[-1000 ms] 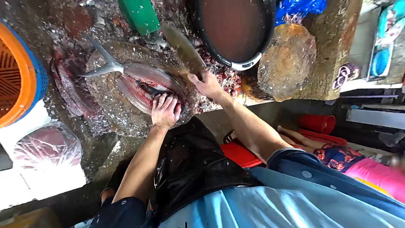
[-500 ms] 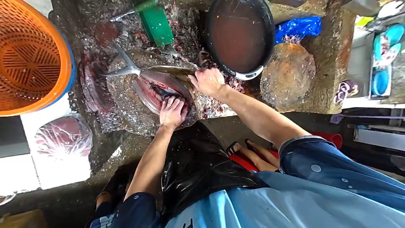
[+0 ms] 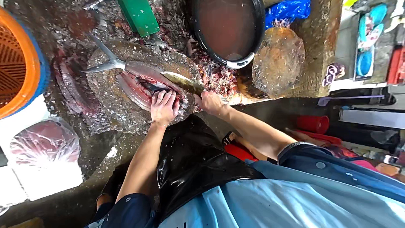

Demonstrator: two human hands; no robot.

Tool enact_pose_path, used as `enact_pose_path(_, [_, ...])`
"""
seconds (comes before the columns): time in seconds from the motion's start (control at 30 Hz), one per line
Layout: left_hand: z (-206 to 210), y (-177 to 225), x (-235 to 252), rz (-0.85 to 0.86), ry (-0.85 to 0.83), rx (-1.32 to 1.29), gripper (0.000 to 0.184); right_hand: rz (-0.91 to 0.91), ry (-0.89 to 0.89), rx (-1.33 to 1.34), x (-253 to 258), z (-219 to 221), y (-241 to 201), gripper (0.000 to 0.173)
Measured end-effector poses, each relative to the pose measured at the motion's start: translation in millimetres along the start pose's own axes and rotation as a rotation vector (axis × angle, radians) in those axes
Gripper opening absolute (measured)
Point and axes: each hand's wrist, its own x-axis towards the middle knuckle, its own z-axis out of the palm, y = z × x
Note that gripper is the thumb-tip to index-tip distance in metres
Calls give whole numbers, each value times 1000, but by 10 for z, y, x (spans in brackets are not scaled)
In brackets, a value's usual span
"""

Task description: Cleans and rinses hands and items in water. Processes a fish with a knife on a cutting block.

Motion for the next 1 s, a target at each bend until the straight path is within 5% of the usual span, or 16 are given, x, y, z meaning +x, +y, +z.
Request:
enact_pose_path(0.2, [-2,-6,-6,6,-9,3,47,110,-99,328,-767,542,464,62])
enact_pose_path(0.3, [-24,-22,-18,14,9,-70,45,210,-186,424,-1024,453,575,66])
enact_pose_path(0.43, [-360,-67,-208,-99,163,-305,43,163,5,254,-1262,59,445,66])
enact_pose_path(0.53, [-560,-323,-405,-299,261,-231,42,62,51,169,-1157,-267,9,53])
enact_pose_path(0.7, [-672,-696,-307,-435,44,12,55,-252,101,158,-648,-485,-1054,38])
enact_pose_path(1.0, [-547,-788,-258,-405,-44,125,60,-168,-104,-51,-136,-487,-1660,40])
